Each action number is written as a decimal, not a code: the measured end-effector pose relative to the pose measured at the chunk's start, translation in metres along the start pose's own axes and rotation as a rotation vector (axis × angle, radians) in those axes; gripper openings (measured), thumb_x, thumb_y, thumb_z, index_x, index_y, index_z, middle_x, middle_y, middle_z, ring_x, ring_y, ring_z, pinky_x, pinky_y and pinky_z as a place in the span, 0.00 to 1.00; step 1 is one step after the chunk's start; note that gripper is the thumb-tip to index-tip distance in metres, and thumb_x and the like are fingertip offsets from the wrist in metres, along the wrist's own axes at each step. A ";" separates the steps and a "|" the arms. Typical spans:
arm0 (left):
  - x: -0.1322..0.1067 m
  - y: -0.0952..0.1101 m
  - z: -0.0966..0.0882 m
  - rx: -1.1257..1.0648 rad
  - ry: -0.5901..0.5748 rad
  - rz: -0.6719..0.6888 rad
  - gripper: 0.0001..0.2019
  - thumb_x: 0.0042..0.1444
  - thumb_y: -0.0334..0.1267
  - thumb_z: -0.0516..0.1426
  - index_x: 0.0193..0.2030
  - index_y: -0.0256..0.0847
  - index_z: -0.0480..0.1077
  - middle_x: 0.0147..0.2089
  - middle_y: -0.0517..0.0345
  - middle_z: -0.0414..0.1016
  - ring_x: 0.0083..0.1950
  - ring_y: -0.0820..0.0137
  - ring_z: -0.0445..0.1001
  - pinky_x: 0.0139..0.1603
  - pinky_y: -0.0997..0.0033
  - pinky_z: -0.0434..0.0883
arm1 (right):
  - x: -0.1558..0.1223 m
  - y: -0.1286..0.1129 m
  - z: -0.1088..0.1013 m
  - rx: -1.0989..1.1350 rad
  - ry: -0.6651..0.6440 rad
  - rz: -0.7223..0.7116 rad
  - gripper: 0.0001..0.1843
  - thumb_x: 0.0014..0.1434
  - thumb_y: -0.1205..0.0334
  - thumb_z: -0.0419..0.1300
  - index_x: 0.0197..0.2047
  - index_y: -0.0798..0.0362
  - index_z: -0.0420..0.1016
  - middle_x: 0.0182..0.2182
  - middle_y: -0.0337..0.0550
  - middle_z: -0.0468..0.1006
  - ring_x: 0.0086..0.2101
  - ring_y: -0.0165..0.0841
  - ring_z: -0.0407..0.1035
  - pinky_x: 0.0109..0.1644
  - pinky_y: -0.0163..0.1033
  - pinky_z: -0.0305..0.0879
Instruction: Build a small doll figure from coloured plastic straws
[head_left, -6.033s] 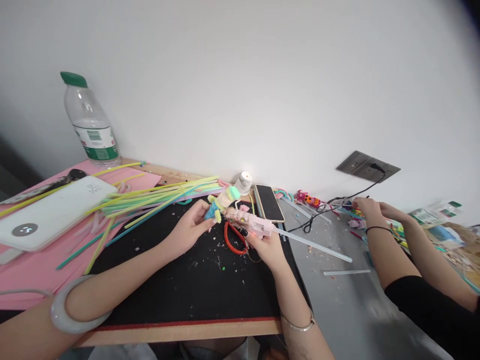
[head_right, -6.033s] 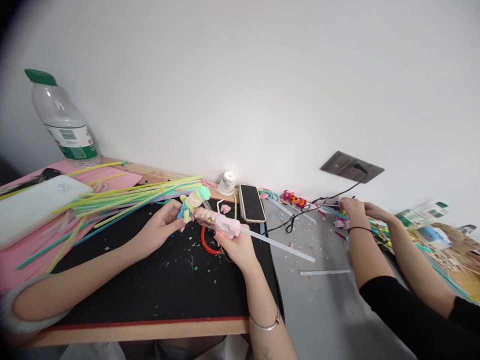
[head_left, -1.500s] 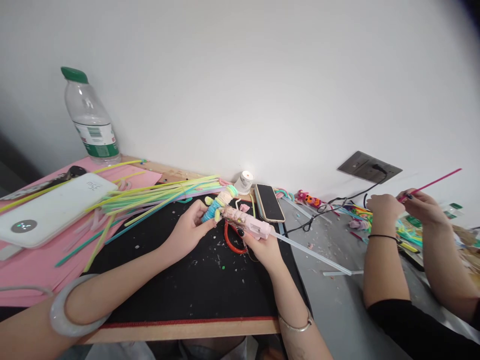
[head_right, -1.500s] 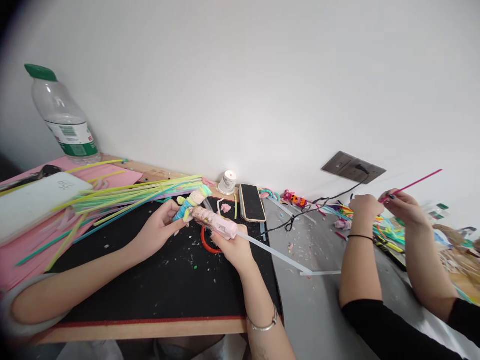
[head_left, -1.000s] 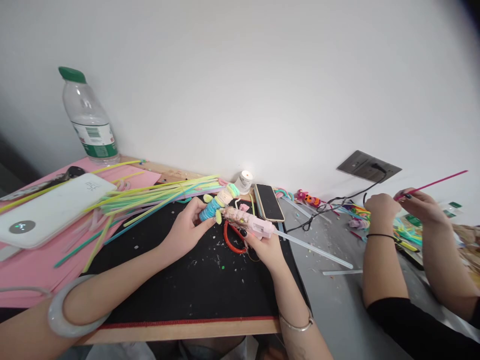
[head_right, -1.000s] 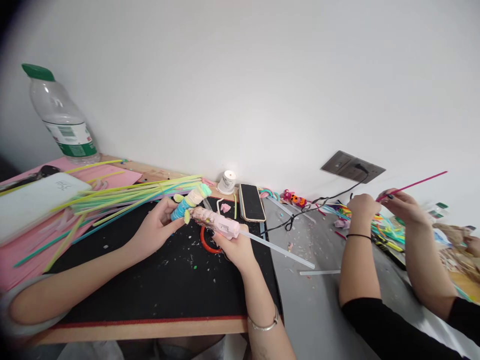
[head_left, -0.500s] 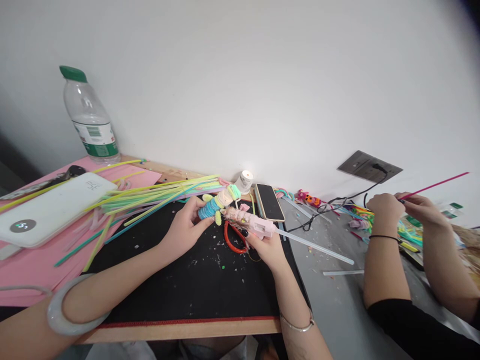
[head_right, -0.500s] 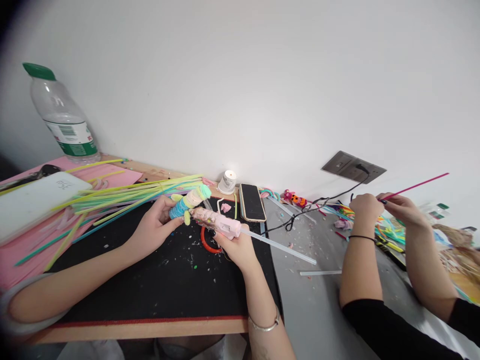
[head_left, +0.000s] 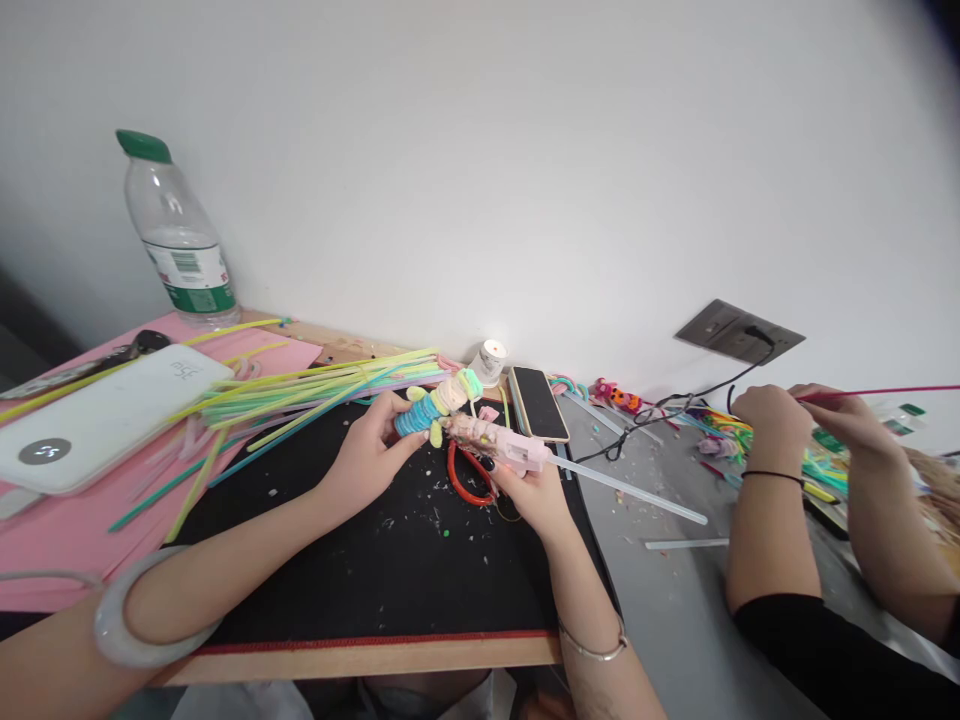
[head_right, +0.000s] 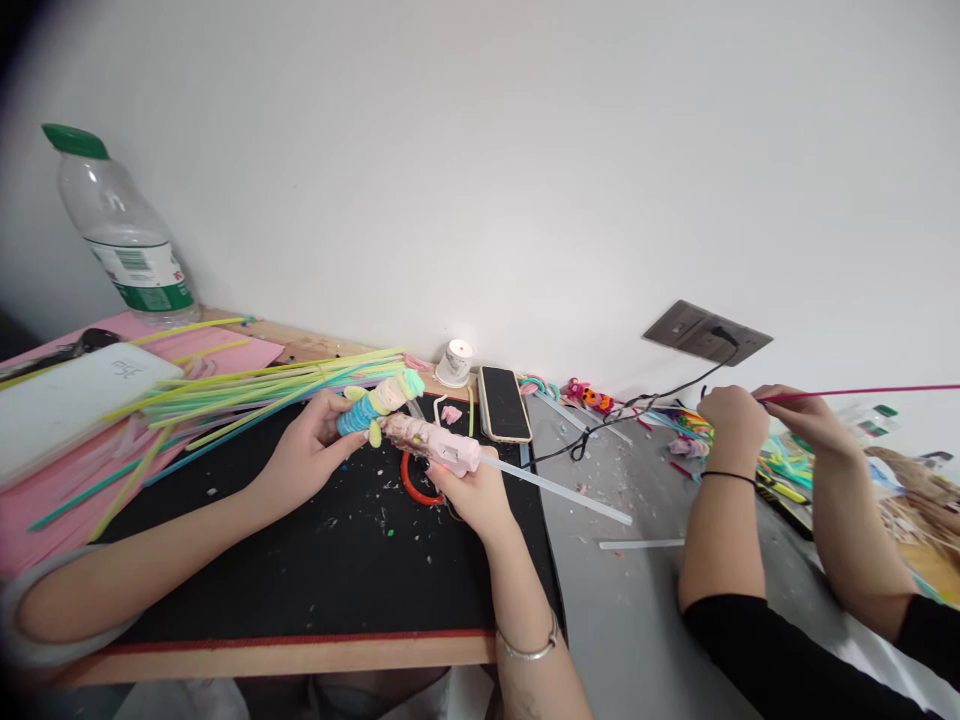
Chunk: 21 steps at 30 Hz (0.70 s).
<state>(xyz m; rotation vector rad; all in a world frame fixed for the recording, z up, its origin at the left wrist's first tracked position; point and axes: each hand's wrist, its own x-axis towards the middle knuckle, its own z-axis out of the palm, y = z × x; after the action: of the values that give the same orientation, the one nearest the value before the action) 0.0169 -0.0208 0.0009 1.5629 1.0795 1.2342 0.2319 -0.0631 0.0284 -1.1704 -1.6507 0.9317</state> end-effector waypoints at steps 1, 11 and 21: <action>0.000 0.001 0.000 -0.018 -0.005 -0.001 0.09 0.53 0.39 0.58 0.37 0.45 0.60 0.30 0.62 0.66 0.29 0.69 0.65 0.31 0.69 0.60 | 0.000 0.000 0.000 0.012 0.009 -0.002 0.17 0.55 0.54 0.60 0.46 0.54 0.78 0.39 0.50 0.81 0.40 0.42 0.75 0.44 0.43 0.72; 0.000 0.001 0.000 -0.088 -0.023 0.000 0.09 0.53 0.40 0.59 0.36 0.48 0.60 0.30 0.63 0.67 0.30 0.68 0.67 0.32 0.68 0.62 | -0.001 0.004 0.001 0.001 0.043 0.015 0.19 0.55 0.54 0.60 0.45 0.56 0.78 0.35 0.50 0.81 0.36 0.41 0.75 0.39 0.41 0.72; 0.000 0.005 0.001 -0.114 -0.012 0.002 0.09 0.52 0.38 0.59 0.35 0.45 0.61 0.31 0.62 0.68 0.32 0.68 0.68 0.32 0.69 0.62 | -0.001 0.005 0.002 -0.014 0.002 0.017 0.16 0.55 0.56 0.61 0.44 0.55 0.79 0.37 0.50 0.81 0.40 0.43 0.75 0.42 0.44 0.73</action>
<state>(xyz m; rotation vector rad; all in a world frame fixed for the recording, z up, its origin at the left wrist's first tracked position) 0.0183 -0.0225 0.0051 1.4835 0.9828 1.2637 0.2318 -0.0626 0.0228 -1.1962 -1.6502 0.9313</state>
